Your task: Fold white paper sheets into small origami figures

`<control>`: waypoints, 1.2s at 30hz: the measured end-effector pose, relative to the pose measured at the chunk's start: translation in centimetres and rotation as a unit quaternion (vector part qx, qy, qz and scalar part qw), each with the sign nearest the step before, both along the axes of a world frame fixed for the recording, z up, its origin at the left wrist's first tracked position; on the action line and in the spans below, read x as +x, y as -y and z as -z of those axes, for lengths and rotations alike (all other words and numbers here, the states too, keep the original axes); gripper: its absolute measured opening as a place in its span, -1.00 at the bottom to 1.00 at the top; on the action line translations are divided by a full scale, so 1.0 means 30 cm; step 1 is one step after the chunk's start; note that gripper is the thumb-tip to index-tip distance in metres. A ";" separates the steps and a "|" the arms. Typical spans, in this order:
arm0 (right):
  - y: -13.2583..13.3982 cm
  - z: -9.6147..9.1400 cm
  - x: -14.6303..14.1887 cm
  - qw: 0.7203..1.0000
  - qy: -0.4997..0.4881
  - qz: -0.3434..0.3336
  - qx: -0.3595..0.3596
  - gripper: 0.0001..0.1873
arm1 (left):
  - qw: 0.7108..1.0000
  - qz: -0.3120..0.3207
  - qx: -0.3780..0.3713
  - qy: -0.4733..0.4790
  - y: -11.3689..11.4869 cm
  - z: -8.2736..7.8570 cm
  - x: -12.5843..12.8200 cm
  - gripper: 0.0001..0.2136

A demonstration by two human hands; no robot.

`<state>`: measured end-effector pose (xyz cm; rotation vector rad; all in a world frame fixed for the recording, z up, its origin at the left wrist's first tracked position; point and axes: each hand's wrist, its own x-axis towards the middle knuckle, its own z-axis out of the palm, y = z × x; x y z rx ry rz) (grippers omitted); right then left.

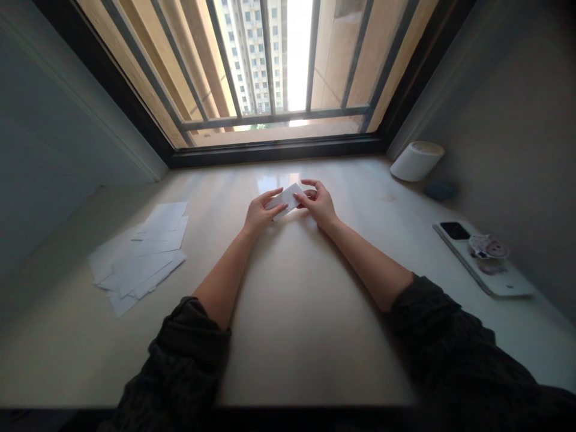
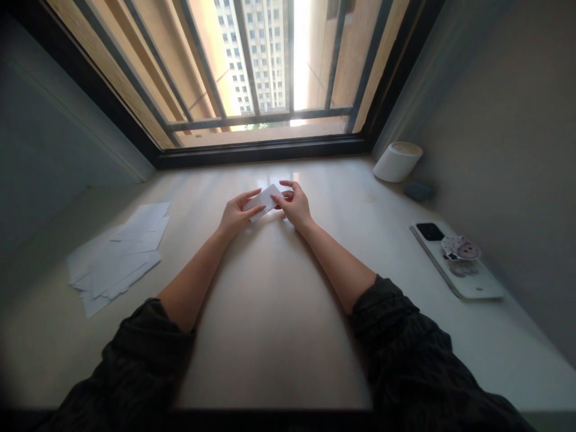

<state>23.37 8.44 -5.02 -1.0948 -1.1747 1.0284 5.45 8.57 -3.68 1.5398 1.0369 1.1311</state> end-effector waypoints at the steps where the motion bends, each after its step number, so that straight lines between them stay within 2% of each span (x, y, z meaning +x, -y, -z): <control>1: 0.000 -0.001 -0.001 1.000 0.000 0.002 0.007 -0.39 | 1.000 0.000 -0.007 0.005 0.004 -0.004 0.001 -0.35; 6: 0.009 -0.011 -0.010 1.000 0.009 -0.016 0.019 -0.43 | 0.999 -0.008 -0.026 0.029 0.012 -0.008 0.006 -0.39; 15: 0.006 -0.010 -0.010 1.000 -0.005 0.003 0.025 -0.42 | 0.998 -0.013 -0.040 0.043 0.010 0.005 0.011 -0.38; 23: 0.000 -0.005 -0.015 0.999 0.005 0.044 0.019 -0.39 | 0.999 -0.024 -0.031 0.027 0.006 0.016 0.010 -0.47; 36: 0.006 -0.016 -0.013 0.999 0.005 0.041 0.007 -0.34 | 0.998 -0.029 -0.041 0.030 0.015 -0.001 0.014 -0.49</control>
